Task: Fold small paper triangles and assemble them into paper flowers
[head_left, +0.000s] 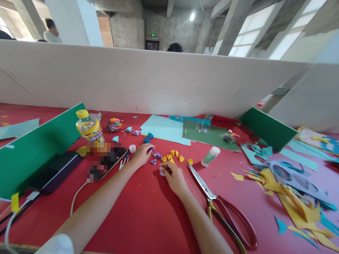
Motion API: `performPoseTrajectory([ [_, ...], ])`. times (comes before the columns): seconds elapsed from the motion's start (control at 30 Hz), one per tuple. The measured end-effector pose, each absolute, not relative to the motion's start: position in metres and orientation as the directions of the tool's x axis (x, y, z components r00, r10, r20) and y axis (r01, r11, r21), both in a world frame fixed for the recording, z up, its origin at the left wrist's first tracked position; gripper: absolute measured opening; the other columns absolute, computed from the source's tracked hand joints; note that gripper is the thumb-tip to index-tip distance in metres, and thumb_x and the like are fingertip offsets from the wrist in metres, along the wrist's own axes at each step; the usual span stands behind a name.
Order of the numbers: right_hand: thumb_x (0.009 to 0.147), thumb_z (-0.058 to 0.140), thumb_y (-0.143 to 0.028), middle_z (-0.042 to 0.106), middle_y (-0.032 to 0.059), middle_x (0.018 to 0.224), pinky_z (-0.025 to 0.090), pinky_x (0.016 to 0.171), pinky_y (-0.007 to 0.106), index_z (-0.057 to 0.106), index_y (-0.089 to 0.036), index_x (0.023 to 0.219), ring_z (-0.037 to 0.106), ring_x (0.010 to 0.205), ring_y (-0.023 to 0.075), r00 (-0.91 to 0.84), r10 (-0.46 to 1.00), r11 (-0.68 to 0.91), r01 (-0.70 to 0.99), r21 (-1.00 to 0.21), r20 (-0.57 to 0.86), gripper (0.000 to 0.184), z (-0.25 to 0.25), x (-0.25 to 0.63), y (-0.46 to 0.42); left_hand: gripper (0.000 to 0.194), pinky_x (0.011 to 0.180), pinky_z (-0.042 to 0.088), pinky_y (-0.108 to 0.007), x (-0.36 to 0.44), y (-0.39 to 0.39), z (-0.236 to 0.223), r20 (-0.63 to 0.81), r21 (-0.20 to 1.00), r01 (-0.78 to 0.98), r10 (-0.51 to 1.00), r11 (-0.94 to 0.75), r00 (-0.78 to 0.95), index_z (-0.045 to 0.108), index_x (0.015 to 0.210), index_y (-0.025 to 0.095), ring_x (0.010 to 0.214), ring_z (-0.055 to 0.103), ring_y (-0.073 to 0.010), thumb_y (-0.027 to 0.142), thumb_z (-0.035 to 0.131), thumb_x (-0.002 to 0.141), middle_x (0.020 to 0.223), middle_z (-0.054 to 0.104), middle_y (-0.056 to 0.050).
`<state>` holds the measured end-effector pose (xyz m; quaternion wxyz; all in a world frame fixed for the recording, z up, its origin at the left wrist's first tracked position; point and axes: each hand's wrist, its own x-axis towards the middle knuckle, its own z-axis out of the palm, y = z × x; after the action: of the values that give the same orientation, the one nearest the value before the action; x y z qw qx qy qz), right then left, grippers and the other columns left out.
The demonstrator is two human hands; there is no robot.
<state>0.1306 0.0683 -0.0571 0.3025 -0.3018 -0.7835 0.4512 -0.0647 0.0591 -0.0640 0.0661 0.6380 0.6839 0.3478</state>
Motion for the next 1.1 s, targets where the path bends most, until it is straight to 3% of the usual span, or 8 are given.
performPoseTrajectory([
  [0.4,0.081,0.048,-0.031,0.062,0.0037,0.084,0.041,0.065,0.026,0.059,-0.018,0.092,0.055,0.073,0.0165,-0.553,0.819,0.290,0.165,-0.943,0.155,0.021,-0.056,0.134,0.076,0.022,0.080,0.047,-0.028,-0.048,0.048,-0.046,0.385,0.690,0.713,0.897,-0.125,-0.216,0.060,0.095,0.016,0.089,0.061,-0.0166,0.028,0.044,0.084,0.096,0.066,-0.006],
  [0.5,0.080,0.047,-0.028,0.062,0.0043,0.086,0.042,0.067,0.027,0.058,-0.017,0.100,0.055,0.073,0.0167,-0.570,0.810,0.267,0.144,-0.953,0.141,0.025,-0.055,0.134,0.078,0.020,0.079,0.046,-0.027,-0.029,0.039,-0.034,0.427,0.688,0.695,0.891,-0.208,-0.156,0.061,0.091,0.017,0.087,0.060,-0.0164,0.030,0.048,0.083,0.092,0.066,-0.005],
  [0.6,0.080,0.045,-0.026,0.061,0.0042,0.080,0.042,0.063,0.027,0.058,-0.016,0.096,0.055,0.068,0.0164,-0.566,0.807,0.276,0.113,-0.954,0.166,0.023,-0.052,0.137,0.081,0.018,0.082,0.045,-0.027,-0.009,0.030,-0.026,0.441,0.697,0.648,0.896,-0.306,-0.052,0.063,0.090,0.019,0.089,0.060,-0.0158,0.031,0.054,0.080,0.092,0.066,-0.004],
  [0.83,0.079,0.045,-0.027,0.062,0.0031,0.077,0.042,0.062,0.027,0.060,-0.017,0.085,0.053,0.066,0.0163,-0.557,0.801,0.318,0.089,-0.944,0.218,0.019,-0.047,0.143,0.083,0.026,0.078,0.048,-0.029,-0.006,0.032,-0.035,0.248,0.942,0.282,0.942,-0.180,-0.227,0.056,0.099,0.017,0.085,0.061,-0.0161,0.028,0.058,0.075,0.089,0.064,-0.005],
  [0.93,0.078,0.046,-0.023,0.062,0.0024,0.078,0.043,0.064,0.027,0.061,-0.017,0.085,0.054,0.067,0.0156,-0.588,0.773,0.323,0.040,-0.945,0.240,0.017,-0.047,0.143,0.083,0.036,0.074,0.048,-0.028,-0.010,0.035,-0.035,0.169,0.978,0.155,0.960,-0.137,-0.222,0.055,0.100,0.016,0.080,0.061,-0.0151,0.025,0.066,0.067,0.085,0.063,-0.004],
  [1.1,0.075,0.049,-0.021,0.063,0.0023,0.076,0.045,0.063,0.027,0.063,-0.017,0.083,0.057,0.067,0.0161,-0.575,0.786,0.297,0.030,-0.954,0.226,0.016,-0.046,0.143,0.085,0.024,0.073,0.048,-0.027,-0.010,0.034,-0.027,0.072,0.996,0.071,0.982,-0.060,-0.177,0.061,0.082,0.013,0.076,0.062,-0.0156,0.026,0.069,0.063,0.079,0.066,-0.004],
])
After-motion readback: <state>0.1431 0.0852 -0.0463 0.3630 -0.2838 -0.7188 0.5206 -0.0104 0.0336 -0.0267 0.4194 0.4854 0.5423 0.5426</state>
